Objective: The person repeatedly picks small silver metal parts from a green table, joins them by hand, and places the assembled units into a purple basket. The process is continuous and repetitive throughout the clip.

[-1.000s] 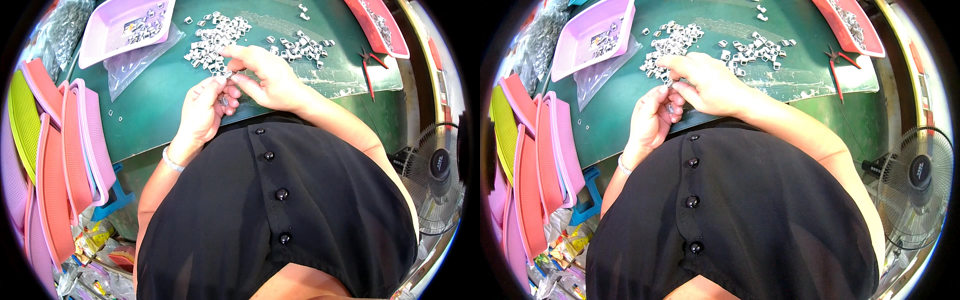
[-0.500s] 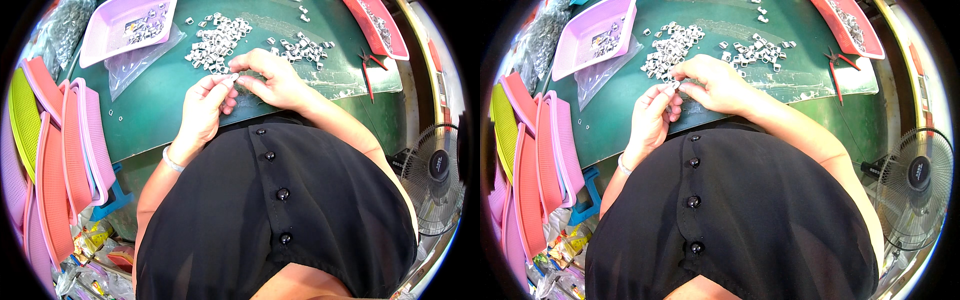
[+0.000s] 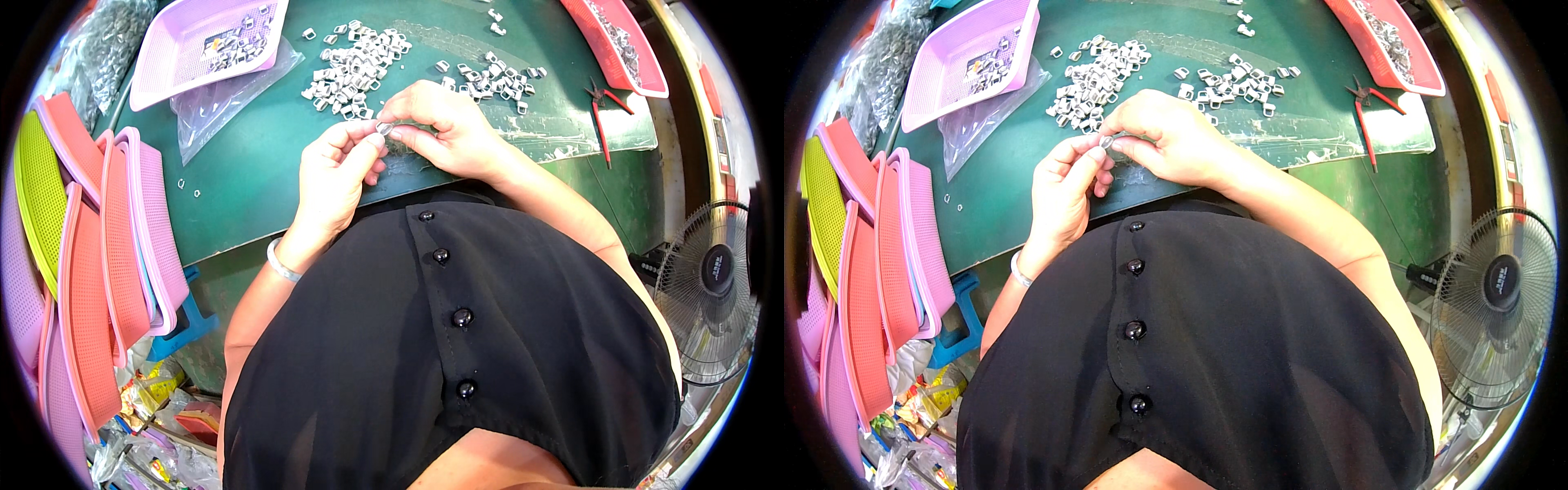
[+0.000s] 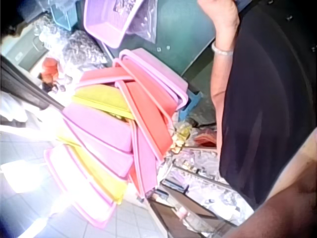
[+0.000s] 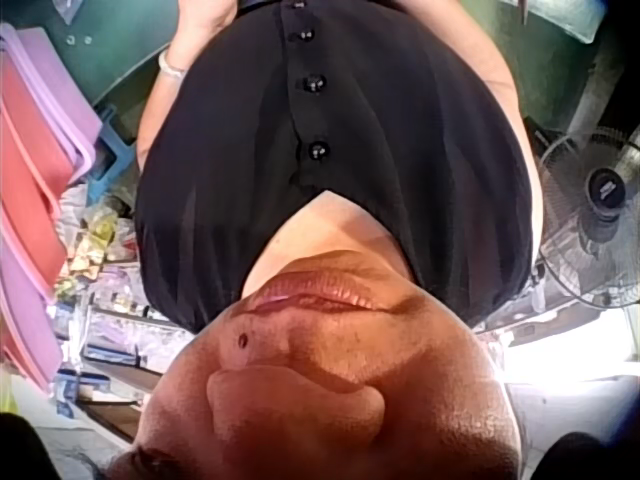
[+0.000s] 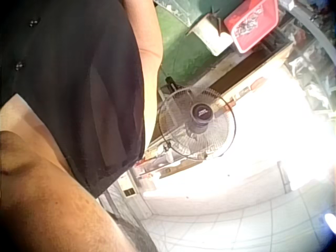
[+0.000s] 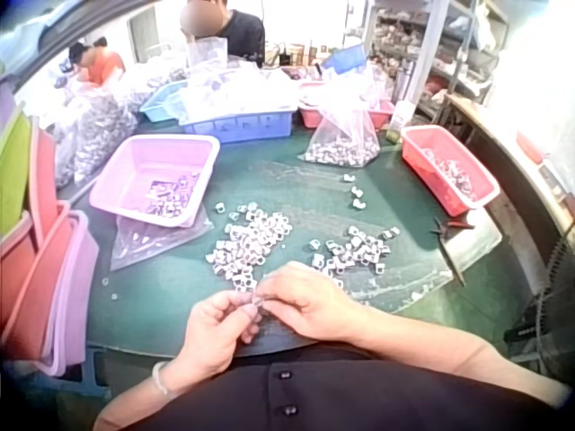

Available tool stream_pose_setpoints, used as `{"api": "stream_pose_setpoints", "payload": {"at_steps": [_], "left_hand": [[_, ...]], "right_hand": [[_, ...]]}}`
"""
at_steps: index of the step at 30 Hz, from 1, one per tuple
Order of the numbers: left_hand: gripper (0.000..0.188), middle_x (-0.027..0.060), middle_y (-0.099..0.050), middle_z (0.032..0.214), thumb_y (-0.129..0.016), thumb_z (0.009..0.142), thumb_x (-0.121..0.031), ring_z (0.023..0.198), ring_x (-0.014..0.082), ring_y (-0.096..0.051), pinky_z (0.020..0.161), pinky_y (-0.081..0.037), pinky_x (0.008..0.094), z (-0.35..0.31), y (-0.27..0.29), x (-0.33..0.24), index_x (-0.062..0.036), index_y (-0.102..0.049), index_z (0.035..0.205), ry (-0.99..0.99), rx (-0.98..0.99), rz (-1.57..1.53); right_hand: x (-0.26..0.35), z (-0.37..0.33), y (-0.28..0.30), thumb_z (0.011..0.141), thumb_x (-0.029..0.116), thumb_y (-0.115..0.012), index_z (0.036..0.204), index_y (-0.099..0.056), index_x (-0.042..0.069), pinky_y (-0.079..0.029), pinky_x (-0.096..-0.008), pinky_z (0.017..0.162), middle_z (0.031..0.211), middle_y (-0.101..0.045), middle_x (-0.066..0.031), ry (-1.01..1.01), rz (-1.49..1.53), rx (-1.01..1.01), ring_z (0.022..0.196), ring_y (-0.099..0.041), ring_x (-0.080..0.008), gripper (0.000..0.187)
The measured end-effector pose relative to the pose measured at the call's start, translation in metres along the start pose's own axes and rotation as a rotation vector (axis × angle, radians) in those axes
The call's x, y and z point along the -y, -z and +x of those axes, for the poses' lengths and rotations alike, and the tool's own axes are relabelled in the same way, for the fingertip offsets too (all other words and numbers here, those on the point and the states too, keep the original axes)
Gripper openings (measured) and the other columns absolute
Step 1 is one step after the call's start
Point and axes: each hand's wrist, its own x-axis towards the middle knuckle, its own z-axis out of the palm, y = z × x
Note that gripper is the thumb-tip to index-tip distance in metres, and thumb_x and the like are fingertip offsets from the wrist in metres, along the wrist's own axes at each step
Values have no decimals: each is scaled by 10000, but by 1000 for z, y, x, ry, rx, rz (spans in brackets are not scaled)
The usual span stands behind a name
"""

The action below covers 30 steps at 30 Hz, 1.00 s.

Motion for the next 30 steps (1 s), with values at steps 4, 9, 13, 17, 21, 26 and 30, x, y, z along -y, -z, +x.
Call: {"api": "stream_pose_setpoints", "payload": {"at_steps": [4,9,13,17,21,26,30], "left_hand": [[131,27,-597,761,-572,867,-78,605,71,-535,524,-407,183,-1,-1,-2,-16,-588,981,0,1,12],[95,17,-588,729,-576,871,-101,578,64,-516,503,-386,180,-1,0,-2,-33,-591,936,19,4,4],[88,6,-580,701,-585,871,-127,558,60,-505,488,-371,180,0,1,-2,-46,-590,907,56,10,-28],[100,6,-580,695,-580,877,-141,553,62,-506,485,-372,183,0,2,-1,-46,-590,904,79,16,-42],[120,21,-584,715,-539,899,-136,569,71,-513,493,-383,193,1,4,0,-29,-586,928,96,69,-105],[155,38,-588,763,-498,914,-111,606,82,-521,518,-403,202,1,5,1,-3,-575,993,98,123,-177],[179,42,-586,791,-508,910,-113,629,82,-526,541,-417,200,1,7,2,6,-573,1027,100,149,-215]], "right_hand": [[-1,-1,-1,770,110,-641,903,-639,67,-487,-333,749,889,-630,-76,5,1,-9,855,-602,-249,140],[-1,-2,-2,779,116,-635,906,-635,55,-490,-327,732,875,-630,-76,-6,-13,-7,838,-606,-247,141],[-1,-2,-2,784,118,-629,910,-632,46,-492,-327,724,867,-631,-80,-29,-2,-2,829,-608,-250,145],[-2,-2,-3,789,121,-624,913,-630,42,-491,-330,723,870,-631,-83,-42,8,6,833,-608,-253,148],[2,-2,-1,780,120,-629,908,-634,52,-484,-337,738,869,-630,-79,-16,-22,10,840,-599,-254,145],[5,1,1,758,114,-646,907,-644,76,-473,-333,744,879,-624,-61,74,-113,9,857,-580,-242,154],[2,-1,-1,742,91,-660,905,-640,75,-475,-321,726,891,-618,-53,106,-125,-30,843,-579,-233,165]]}}
